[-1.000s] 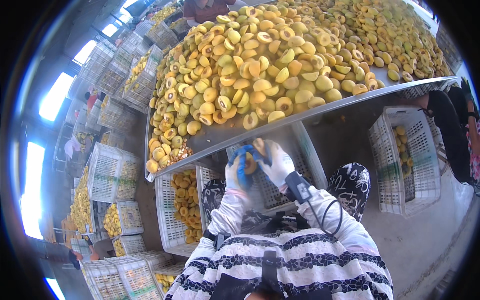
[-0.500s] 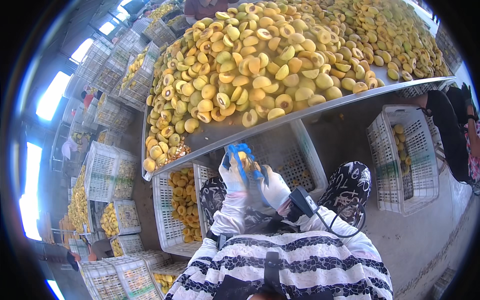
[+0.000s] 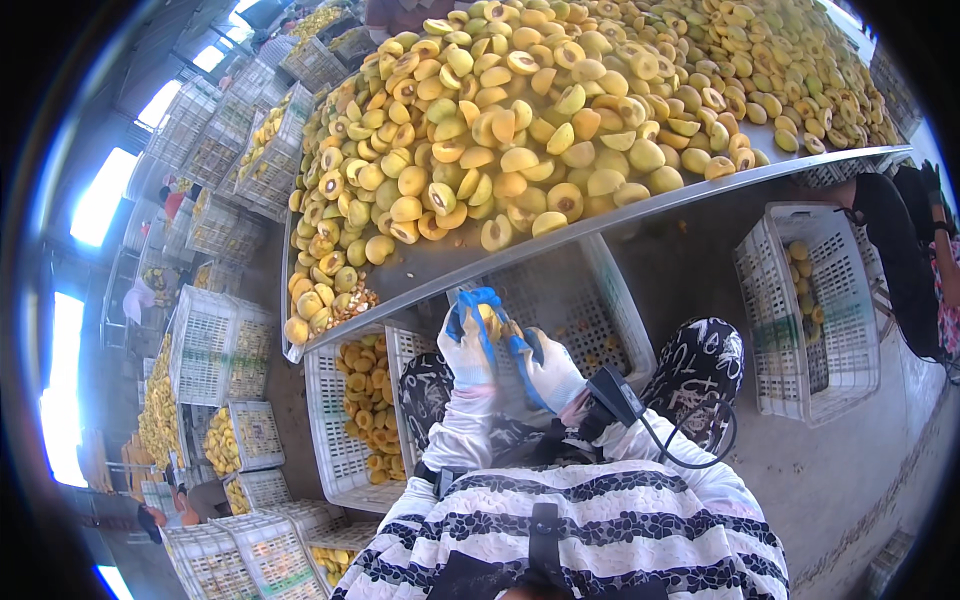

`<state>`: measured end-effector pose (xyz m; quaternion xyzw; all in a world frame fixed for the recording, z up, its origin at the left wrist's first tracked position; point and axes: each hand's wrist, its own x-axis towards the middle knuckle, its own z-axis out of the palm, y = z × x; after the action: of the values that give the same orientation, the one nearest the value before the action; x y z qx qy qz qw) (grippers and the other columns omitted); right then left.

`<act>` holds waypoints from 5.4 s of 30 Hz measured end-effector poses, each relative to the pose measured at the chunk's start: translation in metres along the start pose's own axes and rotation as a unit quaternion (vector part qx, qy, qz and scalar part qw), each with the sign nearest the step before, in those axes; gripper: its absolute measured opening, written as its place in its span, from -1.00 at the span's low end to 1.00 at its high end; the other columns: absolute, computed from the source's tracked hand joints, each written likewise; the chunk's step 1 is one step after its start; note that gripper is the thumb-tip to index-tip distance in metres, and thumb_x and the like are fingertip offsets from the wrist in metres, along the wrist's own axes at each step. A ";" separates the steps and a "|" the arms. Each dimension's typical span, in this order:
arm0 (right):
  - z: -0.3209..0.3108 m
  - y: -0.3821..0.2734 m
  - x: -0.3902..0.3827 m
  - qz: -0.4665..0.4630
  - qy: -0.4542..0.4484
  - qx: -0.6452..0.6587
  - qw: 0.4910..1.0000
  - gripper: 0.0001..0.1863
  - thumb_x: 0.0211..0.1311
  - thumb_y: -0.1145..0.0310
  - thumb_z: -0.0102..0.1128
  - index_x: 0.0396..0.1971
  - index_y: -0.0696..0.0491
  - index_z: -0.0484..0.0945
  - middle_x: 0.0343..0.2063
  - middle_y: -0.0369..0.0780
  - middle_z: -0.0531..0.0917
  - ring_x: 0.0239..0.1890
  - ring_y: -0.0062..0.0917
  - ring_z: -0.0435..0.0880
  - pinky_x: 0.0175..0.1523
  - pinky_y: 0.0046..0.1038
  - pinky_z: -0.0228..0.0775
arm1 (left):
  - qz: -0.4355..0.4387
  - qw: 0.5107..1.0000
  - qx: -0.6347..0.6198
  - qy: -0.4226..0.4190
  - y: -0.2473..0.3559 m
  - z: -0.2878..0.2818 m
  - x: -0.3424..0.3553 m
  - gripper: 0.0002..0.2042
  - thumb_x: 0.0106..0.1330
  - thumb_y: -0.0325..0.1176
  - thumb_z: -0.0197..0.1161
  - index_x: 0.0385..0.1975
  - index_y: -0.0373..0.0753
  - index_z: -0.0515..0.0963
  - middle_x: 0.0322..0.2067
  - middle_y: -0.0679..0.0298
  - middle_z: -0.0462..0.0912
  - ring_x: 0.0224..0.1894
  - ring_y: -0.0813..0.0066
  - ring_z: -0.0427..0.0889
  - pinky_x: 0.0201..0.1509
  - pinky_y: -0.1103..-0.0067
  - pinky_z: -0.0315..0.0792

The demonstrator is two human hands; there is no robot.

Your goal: The person repeatedly picks mangoes from a metal table, uses a small knife to remove the pit, and places the pitted fruit into a white crate below. The process is repeated continuously with many mangoes.

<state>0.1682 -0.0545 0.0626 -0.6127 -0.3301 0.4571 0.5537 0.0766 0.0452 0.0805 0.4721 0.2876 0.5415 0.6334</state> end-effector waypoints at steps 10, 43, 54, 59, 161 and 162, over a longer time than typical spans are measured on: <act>-0.004 -0.003 -0.007 -0.066 -0.046 -0.285 0.955 -0.68 0.21 0.40 0.04 -0.04 0.13 0.39 -0.45 0.09 0.63 -0.33 0.05 0.62 -0.25 -0.03 0.41 | -0.134 0.989 -0.002 0.059 -0.007 -0.009 -0.003 -0.73 0.38 -0.32 0.23 -0.13 -0.44 0.56 -0.25 0.16 0.65 -0.34 0.52 0.61 -0.27 0.60 0.52; -0.038 0.044 0.021 0.286 -0.265 0.690 0.610 -0.55 0.41 -0.09 -0.03 -0.34 0.05 0.49 -0.68 -0.35 0.40 -0.83 -0.69 0.24 -0.71 -0.64 0.14 | -0.276 0.944 -0.171 0.058 -0.016 -0.052 -0.002 -0.55 0.40 0.08 0.09 -0.18 -0.26 0.55 -0.29 0.09 0.65 -0.25 0.19 0.64 -0.13 0.29 0.60; -0.051 0.068 0.040 0.228 0.122 0.403 0.878 -0.51 0.36 -0.16 0.01 -0.19 0.03 0.51 -0.64 -0.36 0.45 -0.76 -0.64 0.33 -0.69 -0.56 0.21 | 0.178 0.683 0.708 0.023 0.080 -0.100 0.092 -0.63 0.22 -0.18 0.31 -0.03 -0.20 0.56 -0.10 0.05 0.62 0.00 0.08 0.58 0.12 0.34 0.43; -0.053 0.054 0.034 0.202 0.055 0.370 0.905 -0.47 0.37 -0.16 -0.02 -0.20 0.08 0.50 -0.65 -0.33 0.45 -0.76 -0.65 0.34 -0.69 -0.57 0.23 | 0.047 0.737 0.654 -0.160 -0.037 0.016 0.155 -0.45 0.07 -0.18 0.44 0.07 -0.25 0.51 -0.03 0.06 0.62 0.05 0.19 0.59 0.14 0.38 0.43; -0.045 0.021 0.028 0.159 0.007 0.307 0.938 -0.46 0.35 -0.18 0.01 -0.19 0.07 0.54 -0.63 -0.35 0.48 -0.76 -0.65 0.33 -0.65 -0.61 0.22 | 0.070 0.631 0.743 -0.214 0.013 -0.053 0.185 -0.39 0.03 -0.18 0.46 0.15 0.03 0.42 0.20 0.11 0.36 0.23 0.00 0.39 0.26 0.30 0.35; -0.044 0.019 0.027 0.175 0.018 0.285 0.942 -0.45 0.35 -0.18 0.00 -0.19 0.08 0.54 -0.63 -0.35 0.48 -0.77 -0.64 0.33 -0.65 -0.60 0.22 | 0.012 0.624 0.732 -0.274 0.014 -0.063 0.187 -0.25 0.01 -0.24 0.48 0.27 0.03 0.31 0.25 0.10 0.33 0.26 0.06 0.37 0.32 0.34 0.31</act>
<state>0.2164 -0.0497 0.0379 -0.4859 -0.0637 0.6107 0.6220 0.0617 0.2416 0.0956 0.9099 0.3964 0.0056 0.1225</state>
